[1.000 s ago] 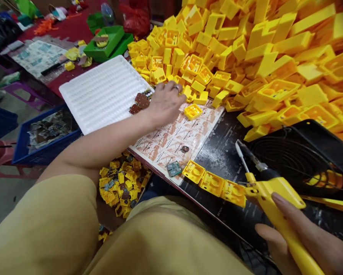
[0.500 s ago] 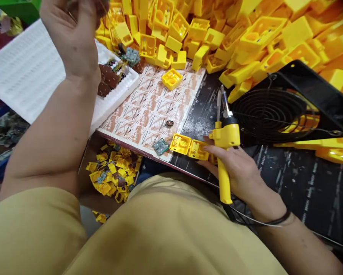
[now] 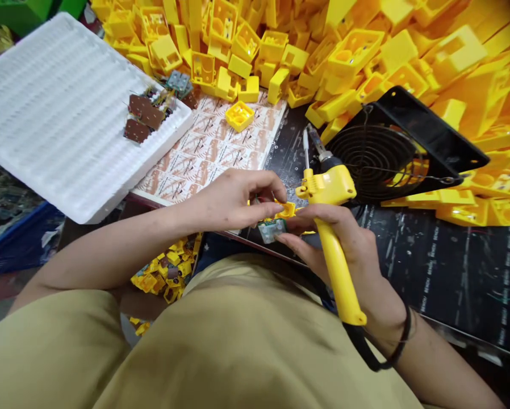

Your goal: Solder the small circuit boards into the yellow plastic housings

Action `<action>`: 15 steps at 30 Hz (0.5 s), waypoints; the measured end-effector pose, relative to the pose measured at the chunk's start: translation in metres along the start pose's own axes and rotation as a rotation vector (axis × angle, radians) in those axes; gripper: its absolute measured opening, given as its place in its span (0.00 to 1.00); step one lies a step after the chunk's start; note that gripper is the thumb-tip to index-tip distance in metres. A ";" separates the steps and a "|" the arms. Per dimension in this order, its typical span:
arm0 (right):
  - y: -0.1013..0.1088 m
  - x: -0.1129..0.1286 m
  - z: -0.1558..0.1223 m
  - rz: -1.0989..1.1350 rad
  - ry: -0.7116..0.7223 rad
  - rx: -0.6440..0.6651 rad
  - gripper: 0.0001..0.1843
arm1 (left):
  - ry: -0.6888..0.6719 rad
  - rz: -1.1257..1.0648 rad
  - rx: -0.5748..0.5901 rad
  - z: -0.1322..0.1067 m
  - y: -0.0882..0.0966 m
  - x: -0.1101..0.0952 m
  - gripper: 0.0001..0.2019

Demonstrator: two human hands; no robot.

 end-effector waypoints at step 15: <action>0.011 0.012 -0.008 0.065 0.022 -0.179 0.24 | 0.179 -0.503 -0.141 -0.016 -0.016 0.016 0.15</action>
Point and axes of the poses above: each hand's wrist, its own z-axis towards the middle knuckle, its own y-axis out of the back of the hand, x = y × z, the point moved 7 cm from there along z, towards the middle knuckle, and after that the axes turned 12 degrees about z, right-handed, at the moved point
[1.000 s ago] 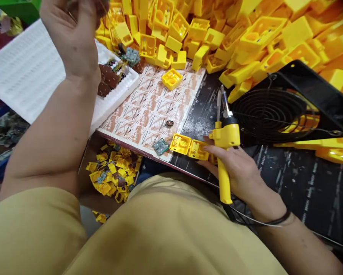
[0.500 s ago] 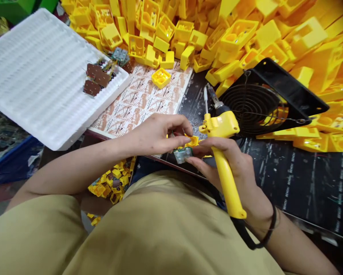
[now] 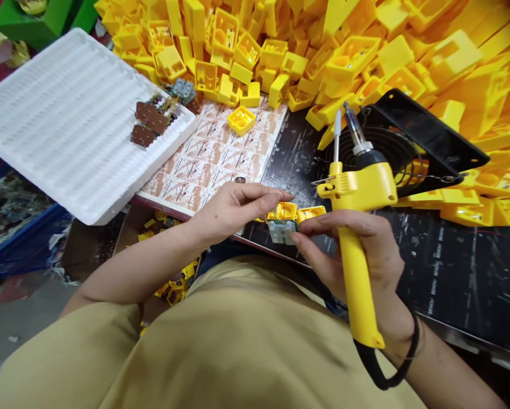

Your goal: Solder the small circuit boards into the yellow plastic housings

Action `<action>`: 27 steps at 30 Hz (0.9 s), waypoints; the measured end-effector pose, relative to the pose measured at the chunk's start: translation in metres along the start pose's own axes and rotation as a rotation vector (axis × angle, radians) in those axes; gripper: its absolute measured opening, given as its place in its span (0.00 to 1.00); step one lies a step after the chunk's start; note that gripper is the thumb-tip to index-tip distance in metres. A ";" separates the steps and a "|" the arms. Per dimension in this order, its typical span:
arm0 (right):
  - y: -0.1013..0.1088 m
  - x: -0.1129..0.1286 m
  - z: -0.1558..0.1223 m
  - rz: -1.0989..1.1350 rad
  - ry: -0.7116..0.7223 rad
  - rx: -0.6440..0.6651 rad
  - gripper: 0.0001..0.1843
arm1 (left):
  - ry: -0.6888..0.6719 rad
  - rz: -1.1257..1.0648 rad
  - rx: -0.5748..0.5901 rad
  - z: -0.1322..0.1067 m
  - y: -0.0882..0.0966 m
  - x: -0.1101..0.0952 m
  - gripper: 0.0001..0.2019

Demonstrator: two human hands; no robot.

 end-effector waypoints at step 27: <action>0.032 0.006 0.001 -0.271 0.145 0.150 0.08 | -0.181 1.345 0.111 0.021 -0.004 -0.008 0.13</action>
Point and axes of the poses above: each hand's wrist, its own z-axis towards the middle knuckle, its own y-axis out of the back of the hand, x = y × z, the point moved 7 cm from there along z, towards the middle knuckle, and after that the axes turned 12 degrees about z, right-handed, at the moved point
